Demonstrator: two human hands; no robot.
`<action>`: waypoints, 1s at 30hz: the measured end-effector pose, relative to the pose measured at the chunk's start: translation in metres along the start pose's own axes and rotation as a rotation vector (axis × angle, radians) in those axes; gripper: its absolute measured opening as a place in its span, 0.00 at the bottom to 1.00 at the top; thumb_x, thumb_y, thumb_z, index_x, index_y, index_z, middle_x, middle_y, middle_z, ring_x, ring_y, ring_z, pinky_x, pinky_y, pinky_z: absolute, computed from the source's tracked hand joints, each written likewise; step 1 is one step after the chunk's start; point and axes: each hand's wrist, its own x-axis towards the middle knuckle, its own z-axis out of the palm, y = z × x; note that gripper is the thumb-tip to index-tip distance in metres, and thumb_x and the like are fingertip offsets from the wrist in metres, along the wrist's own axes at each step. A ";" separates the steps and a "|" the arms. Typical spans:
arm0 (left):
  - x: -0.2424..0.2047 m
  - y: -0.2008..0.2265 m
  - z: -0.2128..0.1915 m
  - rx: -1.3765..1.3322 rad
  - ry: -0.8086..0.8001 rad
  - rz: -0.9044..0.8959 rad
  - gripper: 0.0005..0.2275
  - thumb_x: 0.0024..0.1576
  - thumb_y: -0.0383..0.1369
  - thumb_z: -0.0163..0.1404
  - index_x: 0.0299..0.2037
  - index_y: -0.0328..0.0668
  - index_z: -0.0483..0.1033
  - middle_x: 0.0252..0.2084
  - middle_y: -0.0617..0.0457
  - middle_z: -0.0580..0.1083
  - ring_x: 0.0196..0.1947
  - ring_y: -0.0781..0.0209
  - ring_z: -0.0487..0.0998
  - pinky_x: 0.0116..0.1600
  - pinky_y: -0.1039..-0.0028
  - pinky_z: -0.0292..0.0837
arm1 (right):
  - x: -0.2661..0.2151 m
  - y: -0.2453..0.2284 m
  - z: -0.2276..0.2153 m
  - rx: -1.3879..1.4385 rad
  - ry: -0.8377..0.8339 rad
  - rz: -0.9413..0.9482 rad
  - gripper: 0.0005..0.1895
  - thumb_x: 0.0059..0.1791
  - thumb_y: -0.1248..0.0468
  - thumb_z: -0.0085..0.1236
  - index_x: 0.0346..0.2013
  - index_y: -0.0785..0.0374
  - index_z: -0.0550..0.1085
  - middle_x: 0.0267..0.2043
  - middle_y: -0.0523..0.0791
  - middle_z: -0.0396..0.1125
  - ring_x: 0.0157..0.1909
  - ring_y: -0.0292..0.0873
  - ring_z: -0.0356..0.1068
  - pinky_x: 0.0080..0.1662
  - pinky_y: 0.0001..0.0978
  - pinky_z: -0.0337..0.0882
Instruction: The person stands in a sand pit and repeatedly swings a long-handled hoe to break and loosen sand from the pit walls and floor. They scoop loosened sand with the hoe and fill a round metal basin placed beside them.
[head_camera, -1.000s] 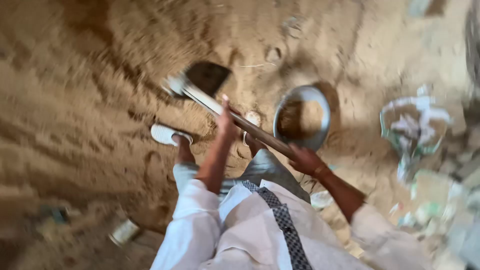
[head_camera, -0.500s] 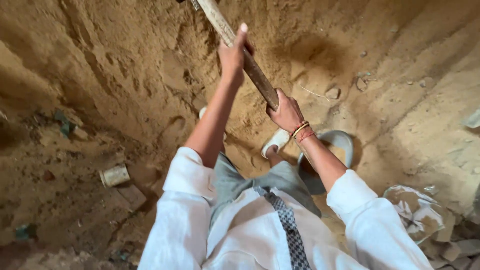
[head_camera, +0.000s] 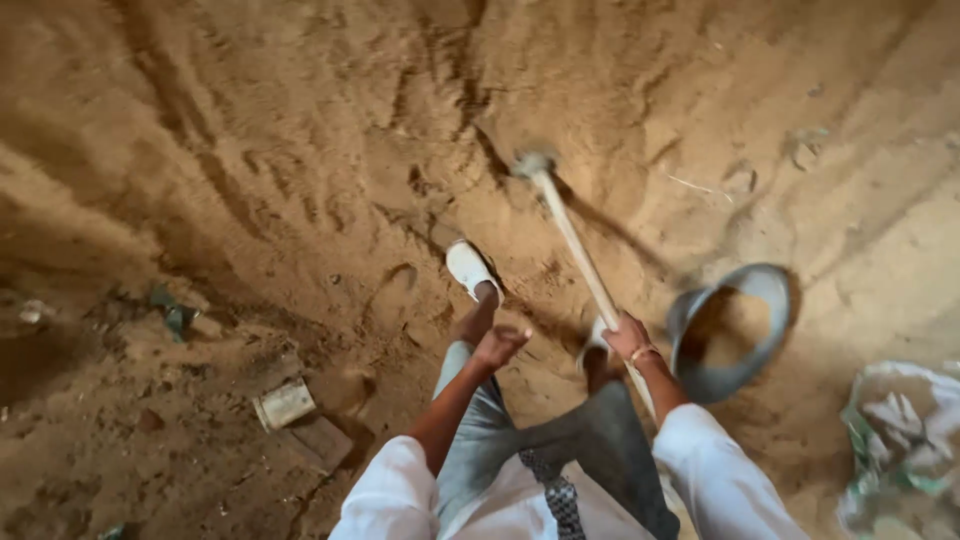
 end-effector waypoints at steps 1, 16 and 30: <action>-0.009 0.017 -0.015 0.005 0.011 0.001 0.13 0.67 0.45 0.43 0.46 0.48 0.76 0.38 0.55 0.71 0.36 0.57 0.71 0.44 0.71 0.67 | 0.026 0.016 0.014 -0.002 0.001 -0.012 0.19 0.46 0.57 0.59 0.45 0.67 0.73 0.36 0.57 0.76 0.40 0.57 0.80 0.45 0.47 0.78; 0.165 0.256 0.181 -1.290 0.095 -0.427 0.29 0.67 0.56 0.44 0.42 0.29 0.76 0.32 0.46 0.75 0.33 0.55 0.74 0.40 0.67 0.71 | -0.170 0.026 -0.192 0.246 -0.267 -0.015 0.10 0.44 0.63 0.61 0.30 0.69 0.73 0.20 0.46 0.69 0.19 0.40 0.67 0.25 0.38 0.69; 0.187 0.240 0.406 -1.319 0.051 -0.856 0.09 0.61 0.33 0.54 0.32 0.40 0.69 0.24 0.50 0.69 0.24 0.55 0.73 0.33 0.60 0.77 | -0.375 0.317 -0.101 0.055 0.069 0.137 0.30 0.46 0.56 0.56 0.59 0.61 0.61 0.29 0.55 0.73 0.31 0.57 0.74 0.36 0.51 0.73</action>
